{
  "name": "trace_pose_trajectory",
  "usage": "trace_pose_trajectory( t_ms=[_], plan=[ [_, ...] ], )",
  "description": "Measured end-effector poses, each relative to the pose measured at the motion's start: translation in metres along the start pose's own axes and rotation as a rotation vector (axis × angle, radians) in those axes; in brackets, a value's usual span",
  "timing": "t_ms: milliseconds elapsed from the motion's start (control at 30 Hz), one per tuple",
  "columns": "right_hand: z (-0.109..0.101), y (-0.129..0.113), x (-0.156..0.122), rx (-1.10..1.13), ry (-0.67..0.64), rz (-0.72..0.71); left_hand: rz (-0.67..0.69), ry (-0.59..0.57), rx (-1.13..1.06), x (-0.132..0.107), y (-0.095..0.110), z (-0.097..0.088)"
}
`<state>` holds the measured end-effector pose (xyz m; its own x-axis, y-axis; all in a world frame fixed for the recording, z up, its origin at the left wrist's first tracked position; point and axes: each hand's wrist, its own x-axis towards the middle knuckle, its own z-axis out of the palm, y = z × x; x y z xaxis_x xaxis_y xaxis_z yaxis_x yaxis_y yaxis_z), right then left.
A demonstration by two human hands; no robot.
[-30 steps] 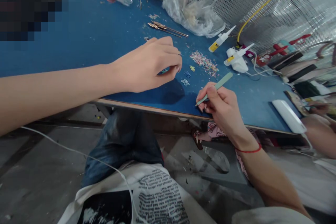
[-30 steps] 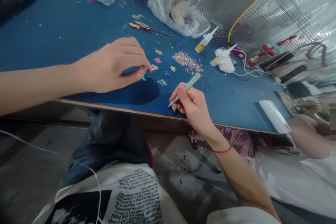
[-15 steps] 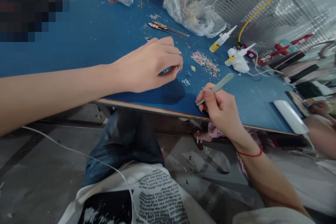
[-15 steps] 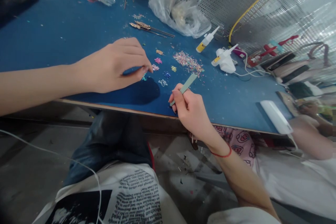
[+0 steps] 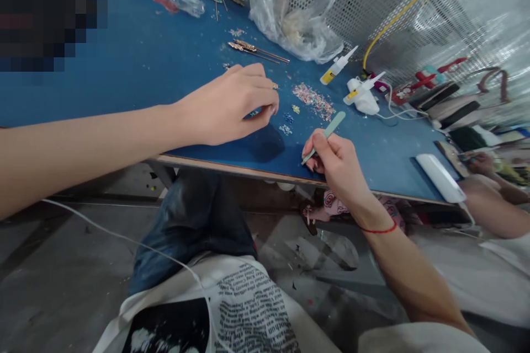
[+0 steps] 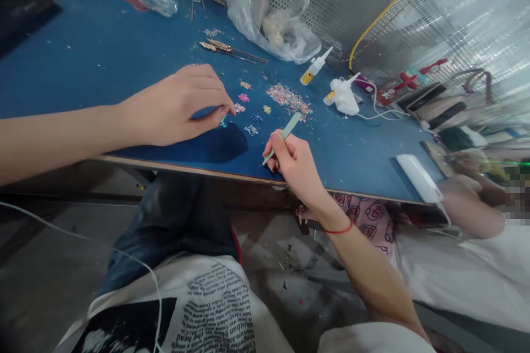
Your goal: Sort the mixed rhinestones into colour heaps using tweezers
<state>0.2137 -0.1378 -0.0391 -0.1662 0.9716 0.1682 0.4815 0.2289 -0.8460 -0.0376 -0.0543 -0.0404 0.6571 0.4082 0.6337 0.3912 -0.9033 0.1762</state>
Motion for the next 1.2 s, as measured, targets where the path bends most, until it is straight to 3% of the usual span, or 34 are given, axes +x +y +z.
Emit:
trace_pose_trajectory(
  t_ms=[100,300,400,500,733,1000,1200],
  plan=[
    [0.001,-0.001,-0.002,-0.088,0.025,-0.049,0.068,-0.057,0.059,0.001,-0.001,-0.002],
    [0.005,-0.006,-0.001,-0.146,0.039,-0.09,0.033,-0.075,0.052,0.001,0.002,-0.004],
    [0.004,-0.004,0.0,-0.08,0.01,-0.047,-0.006,-0.118,0.037,0.001,0.005,-0.007],
    [0.001,0.001,0.001,0.056,0.064,0.049,-0.028,-0.144,0.029,0.002,0.007,-0.01],
    [0.0,0.001,-0.002,0.068,0.039,0.04,-0.041,-0.13,-0.004,0.0,0.006,-0.011],
    [0.007,0.003,-0.009,-0.031,0.208,-0.01,-0.039,-0.11,-0.013,0.0,0.005,-0.01],
    [0.007,0.004,-0.01,-0.047,0.188,-0.044,-0.036,-0.117,-0.016,0.0,0.006,-0.011]
  ],
)
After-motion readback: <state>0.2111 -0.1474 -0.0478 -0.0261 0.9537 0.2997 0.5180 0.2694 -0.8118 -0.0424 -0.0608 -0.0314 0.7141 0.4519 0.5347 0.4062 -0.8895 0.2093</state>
